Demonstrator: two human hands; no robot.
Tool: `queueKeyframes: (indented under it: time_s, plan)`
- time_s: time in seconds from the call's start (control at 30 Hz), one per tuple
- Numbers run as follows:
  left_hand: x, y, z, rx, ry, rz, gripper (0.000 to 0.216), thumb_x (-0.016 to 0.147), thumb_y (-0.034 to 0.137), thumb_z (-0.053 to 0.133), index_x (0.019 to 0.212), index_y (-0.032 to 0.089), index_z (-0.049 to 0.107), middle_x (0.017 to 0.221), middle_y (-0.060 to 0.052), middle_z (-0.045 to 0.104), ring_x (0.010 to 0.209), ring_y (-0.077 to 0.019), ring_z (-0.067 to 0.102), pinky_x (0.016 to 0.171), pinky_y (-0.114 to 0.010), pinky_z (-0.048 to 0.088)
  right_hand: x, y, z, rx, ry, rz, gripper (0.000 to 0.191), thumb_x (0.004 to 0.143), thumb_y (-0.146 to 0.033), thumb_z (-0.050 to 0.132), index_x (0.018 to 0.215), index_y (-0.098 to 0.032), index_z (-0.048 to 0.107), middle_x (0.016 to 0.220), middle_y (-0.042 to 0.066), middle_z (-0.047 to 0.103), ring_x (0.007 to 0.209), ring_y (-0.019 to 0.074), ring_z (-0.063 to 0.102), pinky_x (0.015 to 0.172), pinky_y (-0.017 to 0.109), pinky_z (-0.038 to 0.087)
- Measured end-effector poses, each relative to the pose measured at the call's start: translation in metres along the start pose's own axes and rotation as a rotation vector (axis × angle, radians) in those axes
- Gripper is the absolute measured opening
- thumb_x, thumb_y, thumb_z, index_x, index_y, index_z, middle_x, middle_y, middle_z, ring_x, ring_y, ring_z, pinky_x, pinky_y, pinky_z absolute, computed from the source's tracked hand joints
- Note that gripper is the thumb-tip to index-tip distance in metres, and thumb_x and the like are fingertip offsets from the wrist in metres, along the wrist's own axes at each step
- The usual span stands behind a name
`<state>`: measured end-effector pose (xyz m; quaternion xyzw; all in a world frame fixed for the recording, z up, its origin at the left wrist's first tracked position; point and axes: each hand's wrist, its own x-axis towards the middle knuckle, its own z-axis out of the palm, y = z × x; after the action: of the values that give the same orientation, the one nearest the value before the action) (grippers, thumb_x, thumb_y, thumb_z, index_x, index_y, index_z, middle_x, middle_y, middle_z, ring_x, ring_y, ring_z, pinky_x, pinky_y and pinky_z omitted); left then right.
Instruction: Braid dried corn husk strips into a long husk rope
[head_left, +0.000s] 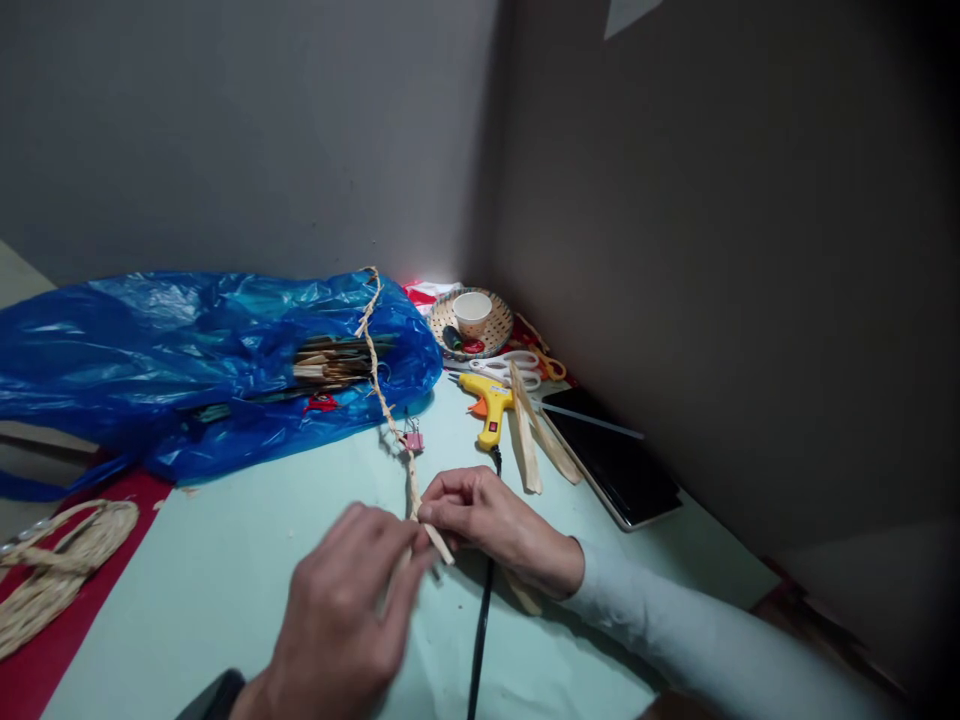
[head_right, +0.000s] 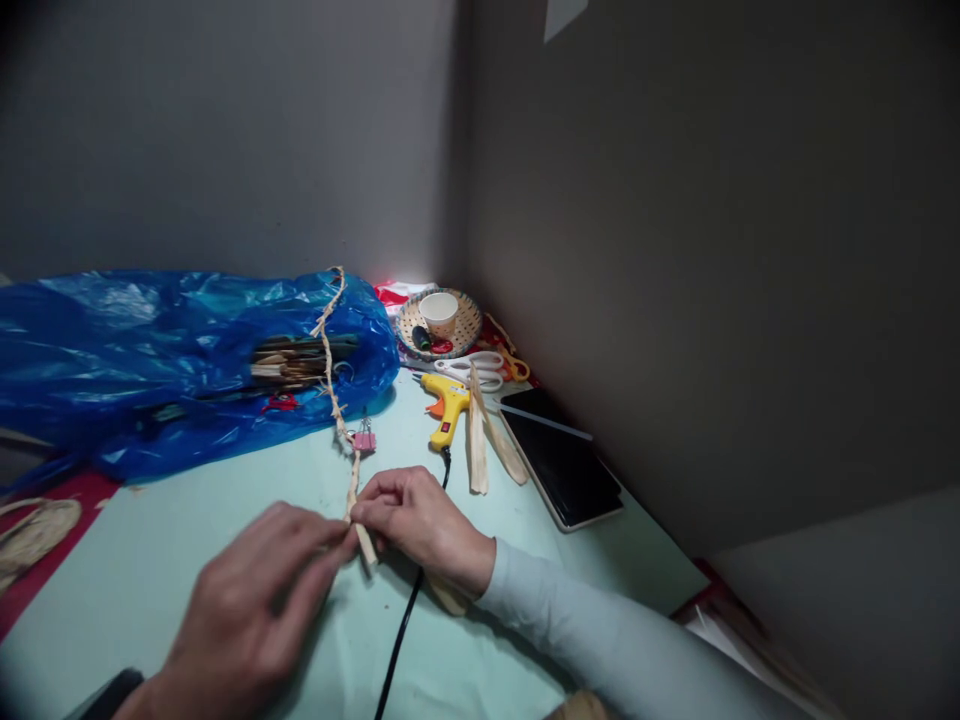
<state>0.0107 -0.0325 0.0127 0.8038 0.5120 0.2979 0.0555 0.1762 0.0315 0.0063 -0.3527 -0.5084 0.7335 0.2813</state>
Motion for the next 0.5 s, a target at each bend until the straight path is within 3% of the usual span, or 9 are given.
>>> queueKeyframes:
  time_s: [0.07,0.17,0.23,0.33,0.5]
  plan:
    - [0.011,-0.006,-0.005,-0.335,-0.064,-0.438,0.015,0.092,0.031,0.053,0.091,0.02,0.062,0.086,-0.007,0.068,0.08,-0.0212,0.063,0.075,-0.033,0.045,0.0,0.001,0.0,0.032,-0.032,-0.001,0.025,0.075,-0.035,0.072,0.076,-0.012,0.061,0.063,0.001,0.064,0.051,0.007,0.042,0.052,0.02,0.031]
    - [0.025,-0.01,-0.001,-0.969,-0.305,-0.785,0.027,0.086,0.039,0.059,0.104,0.02,0.056,0.073,0.0,0.061,0.062,-0.0147,0.058,0.062,-0.028,0.045,0.0,0.002,-0.002,0.026,-0.065,-0.008,0.023,0.079,-0.034,0.068,0.077,-0.013,0.06,0.064,0.001,0.064,0.051,0.0073,0.042,0.052,0.021,0.03]
    - [0.028,-0.011,0.006,-1.145,-0.37,-0.869,0.032,0.08,0.041,0.064,0.101,0.018,0.057,0.065,0.004,0.054,0.048,-0.0075,0.042,0.048,-0.02,0.033,0.0,0.001,-0.004,-0.065,-0.065,-0.02,0.018,0.084,-0.029,0.061,0.077,-0.012,0.061,0.065,0.001,0.062,0.053,0.008,0.042,0.053,0.021,0.031]
    - [0.026,-0.013,0.014,-1.117,-0.351,-0.893,0.033,0.074,0.045,0.069,0.086,0.017,0.058,0.055,0.01,0.039,0.043,-0.0039,0.02,0.042,-0.019,0.015,-0.003,-0.003,-0.006,-0.448,-0.017,-0.123,0.019,0.088,-0.02,0.054,0.075,-0.013,0.064,0.066,0.001,0.062,0.057,0.0096,0.046,0.057,0.022,0.033]
    - [0.02,-0.015,0.017,-0.95,-0.275,-0.883,0.034,0.071,0.043,0.073,0.059,0.015,0.058,0.047,0.008,0.041,0.039,-0.0039,0.027,0.041,-0.021,0.015,-0.014,-0.006,0.0,-1.142,0.154,-0.266,0.023,0.092,-0.022,0.05,0.076,-0.016,0.065,0.064,0.003,0.064,0.055,0.0121,0.048,0.056,0.026,0.027]
